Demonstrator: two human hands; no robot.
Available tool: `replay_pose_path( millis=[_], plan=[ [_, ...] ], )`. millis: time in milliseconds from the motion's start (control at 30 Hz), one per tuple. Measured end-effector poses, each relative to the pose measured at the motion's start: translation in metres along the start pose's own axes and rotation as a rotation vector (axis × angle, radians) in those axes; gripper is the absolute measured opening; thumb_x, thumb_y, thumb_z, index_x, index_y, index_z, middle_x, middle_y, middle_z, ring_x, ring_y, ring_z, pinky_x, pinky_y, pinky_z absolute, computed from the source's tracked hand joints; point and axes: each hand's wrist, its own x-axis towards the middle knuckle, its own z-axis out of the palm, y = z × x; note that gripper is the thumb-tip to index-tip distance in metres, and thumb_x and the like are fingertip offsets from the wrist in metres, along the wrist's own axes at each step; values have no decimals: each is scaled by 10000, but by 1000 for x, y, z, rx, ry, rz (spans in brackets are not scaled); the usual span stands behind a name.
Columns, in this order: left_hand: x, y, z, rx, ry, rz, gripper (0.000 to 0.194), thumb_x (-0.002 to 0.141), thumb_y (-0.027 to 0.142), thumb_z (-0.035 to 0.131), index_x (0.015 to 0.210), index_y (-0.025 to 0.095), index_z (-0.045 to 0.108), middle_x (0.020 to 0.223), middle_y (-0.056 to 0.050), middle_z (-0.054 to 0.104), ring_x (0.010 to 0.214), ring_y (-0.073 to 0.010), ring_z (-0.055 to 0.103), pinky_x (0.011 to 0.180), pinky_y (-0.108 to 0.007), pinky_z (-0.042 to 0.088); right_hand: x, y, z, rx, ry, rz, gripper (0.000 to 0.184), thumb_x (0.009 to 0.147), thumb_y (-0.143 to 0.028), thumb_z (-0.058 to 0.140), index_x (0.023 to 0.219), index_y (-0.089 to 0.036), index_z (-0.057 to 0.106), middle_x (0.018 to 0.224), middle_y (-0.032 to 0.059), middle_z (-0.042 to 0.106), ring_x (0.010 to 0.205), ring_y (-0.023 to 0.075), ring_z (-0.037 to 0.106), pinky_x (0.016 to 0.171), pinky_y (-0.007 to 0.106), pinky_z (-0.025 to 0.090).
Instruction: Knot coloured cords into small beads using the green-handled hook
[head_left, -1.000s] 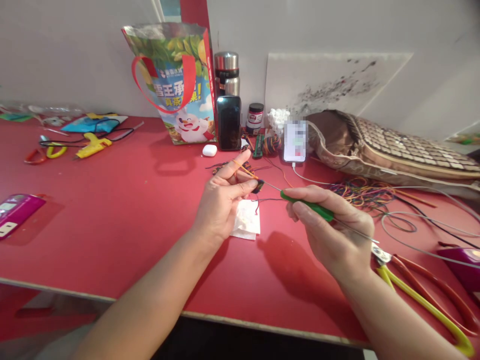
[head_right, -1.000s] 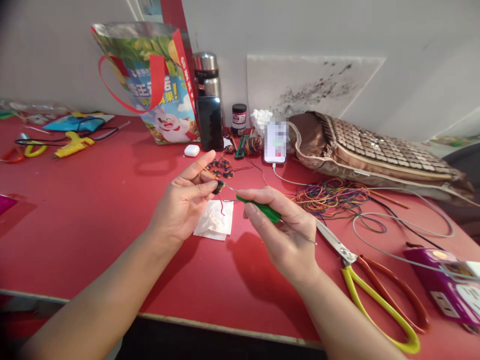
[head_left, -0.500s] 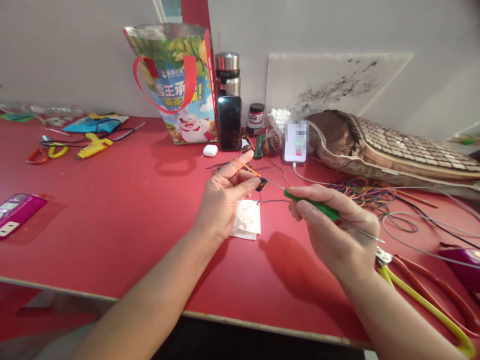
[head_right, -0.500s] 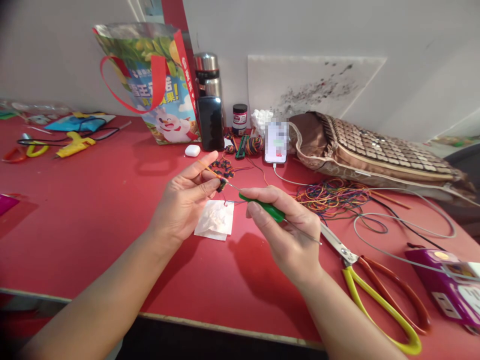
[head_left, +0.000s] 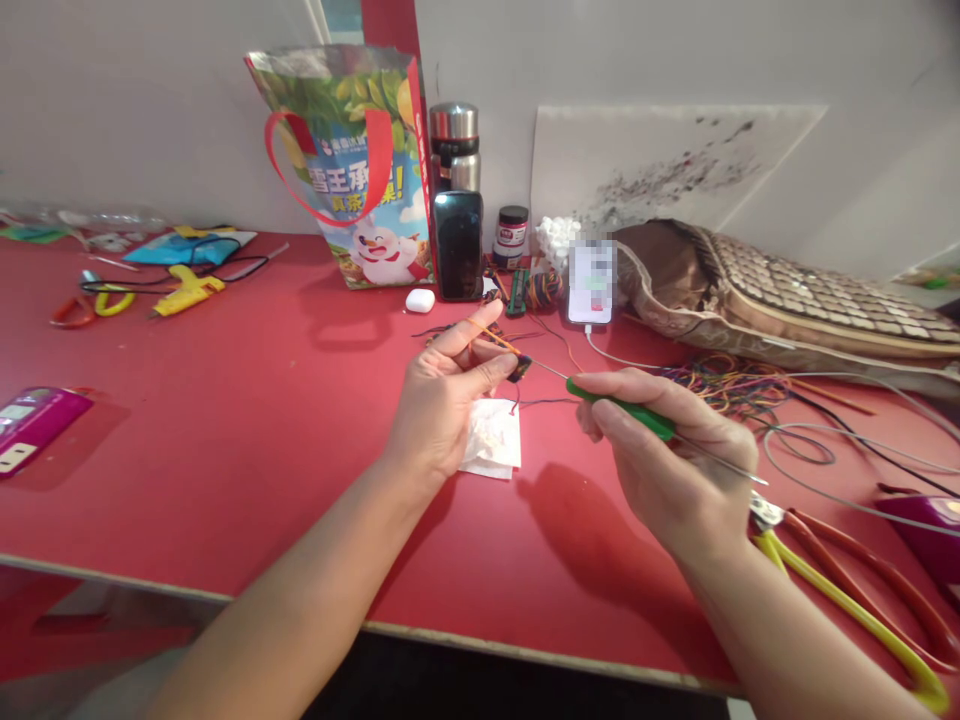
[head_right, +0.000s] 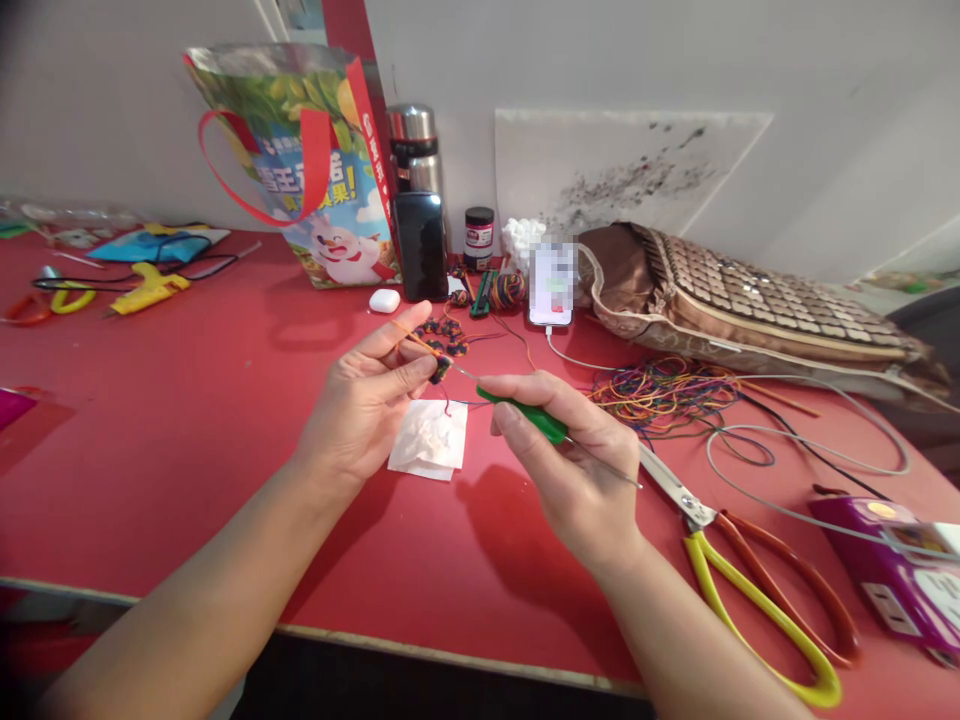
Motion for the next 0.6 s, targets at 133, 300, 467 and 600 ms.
replay_pose_path(
  millis=[133,300,467,600],
  plan=[
    [-3,1,3,-30,-28,-36,415,685,121,942,1075,244,872,737,35,711,723,-102,609,771,-270,489,1,2,0,45,-4,23,184,977,-260,769,1120,-316,870,890,37,798,749,190,679,697,356,549],
    [-6,3,4,-15,-19,-37,478,686,116,950,1135,252,861,730,43,691,687,-99,594,683,-258,465,0,3,3,45,12,50,177,981,-309,771,1128,-300,870,865,49,801,730,198,687,673,362,565],
    [-7,3,6,-12,-11,-51,520,662,122,965,1155,253,864,739,45,695,513,-43,408,475,-252,262,-1,1,5,92,-3,67,197,1009,-304,748,1164,-320,869,826,33,787,707,176,669,640,327,554],
    [-9,4,7,-46,-29,-57,563,612,132,999,1148,241,865,756,39,727,441,-10,355,421,-245,187,-2,2,7,118,-24,66,229,1041,-341,715,1213,-306,862,794,34,774,682,157,645,603,296,523]
  ],
)
